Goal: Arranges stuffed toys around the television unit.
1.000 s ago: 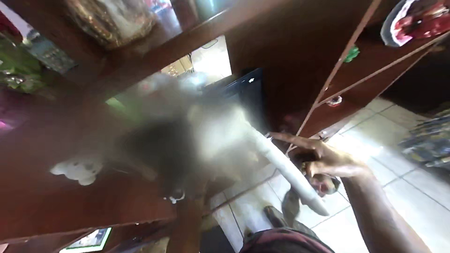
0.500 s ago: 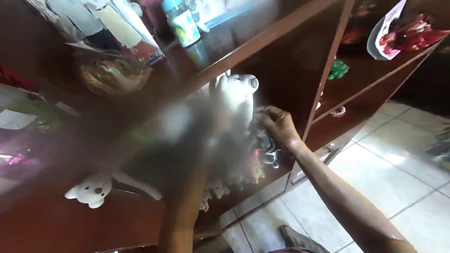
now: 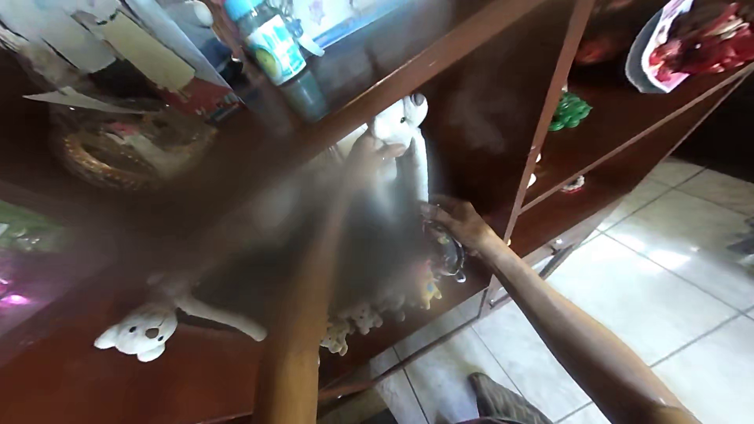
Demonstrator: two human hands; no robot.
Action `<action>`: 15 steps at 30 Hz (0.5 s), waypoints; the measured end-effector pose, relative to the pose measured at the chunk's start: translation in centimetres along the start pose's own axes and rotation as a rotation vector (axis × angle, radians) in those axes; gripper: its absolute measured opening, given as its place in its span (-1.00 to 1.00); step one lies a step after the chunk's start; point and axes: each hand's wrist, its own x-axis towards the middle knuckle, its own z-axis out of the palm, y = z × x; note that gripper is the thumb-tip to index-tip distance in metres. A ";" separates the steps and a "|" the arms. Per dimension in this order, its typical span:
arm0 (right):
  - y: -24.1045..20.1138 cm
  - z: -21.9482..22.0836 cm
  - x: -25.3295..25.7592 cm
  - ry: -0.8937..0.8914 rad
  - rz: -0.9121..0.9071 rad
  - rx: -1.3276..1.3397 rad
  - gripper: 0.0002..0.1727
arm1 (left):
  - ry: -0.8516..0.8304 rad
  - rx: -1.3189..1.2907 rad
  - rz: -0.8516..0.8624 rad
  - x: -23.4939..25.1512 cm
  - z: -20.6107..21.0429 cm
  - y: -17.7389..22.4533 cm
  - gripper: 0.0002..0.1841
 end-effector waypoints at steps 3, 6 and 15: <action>-0.1 -0.2 0.0 -0.027 0.010 0.050 -0.81 | -0.007 0.220 -0.057 -0.4 -1.0 0.5 -0.42; -1.0 0.2 0.0 0.039 -0.128 -0.053 -0.82 | 0.208 0.318 -0.063 -1.9 -2.3 -0.4 -0.39; -4.1 0.2 1.0 0.295 -0.395 -0.573 -0.66 | 0.449 0.339 -0.001 -2.9 -2.8 0.6 -0.46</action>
